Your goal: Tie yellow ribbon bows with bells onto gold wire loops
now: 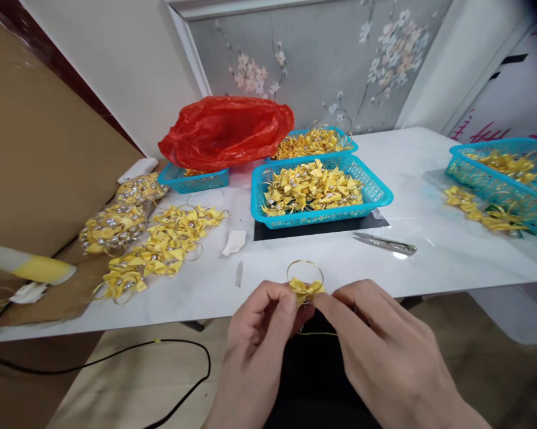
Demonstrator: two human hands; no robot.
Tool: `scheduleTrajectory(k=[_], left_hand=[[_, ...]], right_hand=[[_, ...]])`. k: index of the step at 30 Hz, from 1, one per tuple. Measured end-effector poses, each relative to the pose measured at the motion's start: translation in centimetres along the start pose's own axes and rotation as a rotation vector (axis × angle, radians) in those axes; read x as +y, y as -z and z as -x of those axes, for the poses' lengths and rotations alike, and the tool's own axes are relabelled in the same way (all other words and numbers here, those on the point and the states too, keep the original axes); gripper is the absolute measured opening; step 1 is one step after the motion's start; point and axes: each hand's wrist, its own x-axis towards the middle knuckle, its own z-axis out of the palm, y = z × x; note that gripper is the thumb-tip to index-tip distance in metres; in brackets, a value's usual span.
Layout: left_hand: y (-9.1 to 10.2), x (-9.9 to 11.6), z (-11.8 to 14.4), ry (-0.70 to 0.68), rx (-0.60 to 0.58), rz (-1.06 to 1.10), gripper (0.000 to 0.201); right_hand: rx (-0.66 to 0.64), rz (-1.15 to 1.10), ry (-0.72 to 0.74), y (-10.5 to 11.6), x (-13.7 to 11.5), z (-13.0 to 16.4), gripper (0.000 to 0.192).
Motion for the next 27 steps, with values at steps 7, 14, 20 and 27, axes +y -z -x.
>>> scheduleTrajectory(k=[7,14,20,27], left_hand=[[-0.2,-0.4,-0.1,0.029,-0.010,-0.024,0.022],[0.1,-0.7,-0.2,-0.028,0.000,-0.159,0.022],[0.2,-1.2,-0.4,0.038,0.018,0.008,0.023],[0.0,-1.2,-0.5,0.051,0.030,0.030,0.025]], right_hand=[[0.051,-0.098,-0.082,-0.3,-0.3,-0.2,0.023],[-0.010,-0.019,-0.023,-0.2,0.1,-0.7,0.025],[-0.043,-0.042,-0.046,-0.9,0.4,-0.3,0.026],[-0.084,-0.010,-0.071,-1.1,0.8,-0.1,0.024]])
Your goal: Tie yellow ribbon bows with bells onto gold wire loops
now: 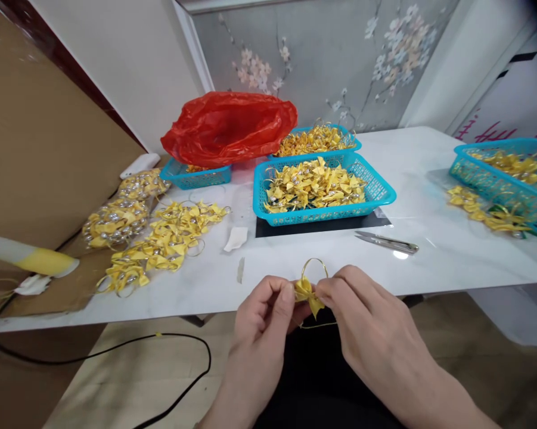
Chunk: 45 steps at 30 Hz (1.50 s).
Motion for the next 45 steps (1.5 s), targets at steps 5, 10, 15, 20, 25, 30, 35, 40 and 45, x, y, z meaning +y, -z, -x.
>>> scheduleTrajectory(k=[5,10,15,20,25,30,35,40,45], left_hand=[[-0.08,0.01,0.02,0.017,0.005,-0.032,0.026],[-0.11,-0.05,0.25,-0.038,0.000,-0.242,0.026],[-0.12,-0.37,0.55,-0.053,0.030,-0.227,0.025],[-0.22,-0.65,0.32,-0.026,0.052,-0.060,0.027],[-0.22,-0.60,0.04,0.016,0.053,-0.020,0.029],[-0.52,-0.41,0.35,-0.007,0.034,-0.223,0.026],[-0.48,-0.21,0.61,0.051,0.023,-0.255,0.023],[-0.20,-0.35,0.37,-0.023,0.016,-0.388,0.022],[-0.52,-0.35,0.32,-0.007,0.000,-0.309,0.021]], right_hand=[[-0.065,-0.017,-0.010,-0.04,-0.06,-0.02,0.023],[-0.041,0.025,0.009,-0.13,-0.57,-0.25,0.022],[-0.024,0.065,0.060,0.02,-0.66,-0.31,0.026],[-0.055,0.096,0.081,0.10,-0.40,-0.26,0.029],[-0.044,0.028,0.052,-0.07,-0.53,-0.55,0.029],[-0.116,-0.123,-0.033,-0.32,-0.73,-0.43,0.026],[-0.205,-0.428,-0.181,0.13,-0.38,-0.49,0.022],[-0.328,-0.549,-0.233,0.41,-0.13,-0.96,0.022],[-0.157,-0.587,-0.239,-0.11,-0.16,-0.89,0.019]])
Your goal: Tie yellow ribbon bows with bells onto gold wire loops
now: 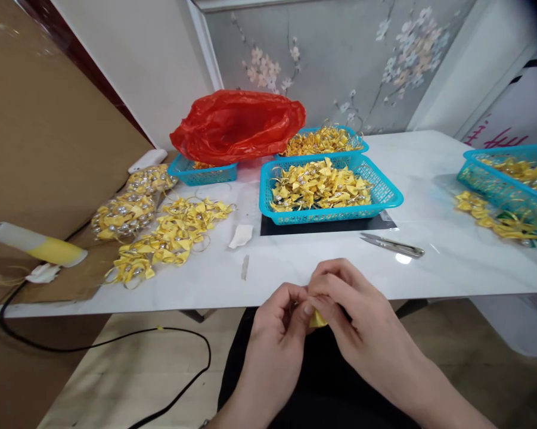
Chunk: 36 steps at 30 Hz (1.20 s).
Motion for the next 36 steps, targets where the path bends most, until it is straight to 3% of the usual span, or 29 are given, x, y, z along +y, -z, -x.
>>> scheduleTrajectory(k=[3,7,9,17,22,24,30,36], left_hand=[[-0.1,0.0,0.1,0.064,-0.027,0.166,0.023],[-0.1,-0.4,0.1,0.120,-0.045,0.325,0.022],[0.0,-0.4,0.1,0.133,-0.037,0.354,0.023],[0.2,0.4,0.1,0.226,-0.062,0.569,0.024],[0.1,0.6,0.0,0.206,-0.102,0.582,0.028],[-0.1,0.4,-0.1,0.167,-0.098,0.519,0.026],[0.1,-0.3,-0.3,0.005,-0.055,0.175,0.022],[0.7,-0.4,-0.5,-0.232,-0.061,-0.223,0.017]], right_hand=[[0.168,-0.277,-0.084,0.1,0.2,-0.1,0.015],[0.205,-0.809,-0.339,0.4,0.5,-0.4,0.018],[0.244,-0.891,-0.376,0.3,0.8,-0.4,0.019],[0.227,-0.704,-0.311,0.2,2.7,0.1,0.018],[0.033,-0.628,-0.396,0.9,2.4,0.3,0.016],[-0.021,-0.633,-0.437,1.0,2.2,0.4,0.016],[0.078,-0.495,-0.451,1.4,2.1,0.3,0.027],[-0.147,-0.480,-0.527,1.8,1.5,-0.2,0.030]])
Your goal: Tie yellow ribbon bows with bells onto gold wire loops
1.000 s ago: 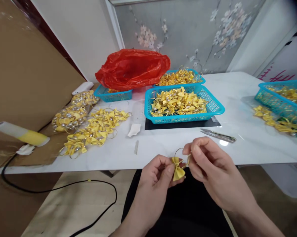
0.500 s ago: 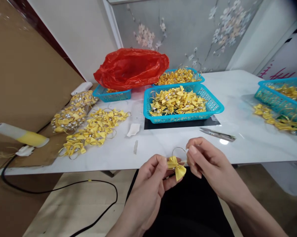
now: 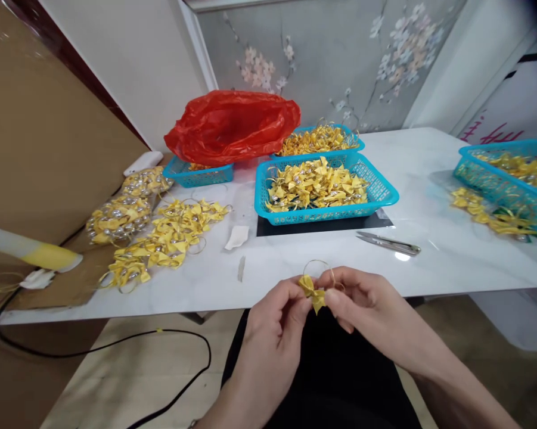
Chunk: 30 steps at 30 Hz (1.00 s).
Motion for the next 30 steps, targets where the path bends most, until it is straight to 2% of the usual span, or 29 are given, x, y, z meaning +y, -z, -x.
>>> scheduleTrajectory(k=[3,8,11,15,19,22,24,26,28,30], left_hand=[[0.1,0.2,-0.2,-0.052,-0.026,-0.060,0.016],[0.2,0.5,-0.2,0.068,-0.027,0.090,0.018],[0.1,0.3,0.0,0.113,0.013,0.165,0.022],[-0.7,-0.2,0.3,0.124,0.083,0.170,0.016],[-1.7,-0.3,0.6,0.216,0.034,0.374,0.016],[-2.2,-0.1,0.8,0.336,-0.035,0.608,0.021],[-2.1,0.2,0.9,0.415,-0.039,0.707,0.023],[-1.8,0.3,0.9,0.445,0.023,0.724,0.022],[-1.2,0.5,0.7,0.422,0.103,0.712,0.019],[-0.7,0.7,0.3,0.380,0.122,0.713,0.019]], right_hand=[[-0.046,0.090,0.043,-0.1,-0.1,-0.2,0.022],[-0.025,0.160,0.106,-0.5,0.2,-0.6,0.023],[0.068,0.169,0.151,-0.9,0.5,-0.7,0.022],[0.236,0.165,0.235,-1.9,0.9,-0.7,0.023],[0.348,0.179,0.324,-2.9,1.3,-0.8,0.022],[0.437,0.234,0.401,-3.2,2.0,-0.9,0.015],[0.480,0.293,0.459,-3.0,2.4,-1.0,0.012],[0.480,0.349,0.496,-2.7,2.6,-1.0,0.012],[0.444,0.385,0.496,-2.3,2.5,-0.8,0.013],[0.384,0.399,0.463,-2.0,2.1,-0.5,0.015]])
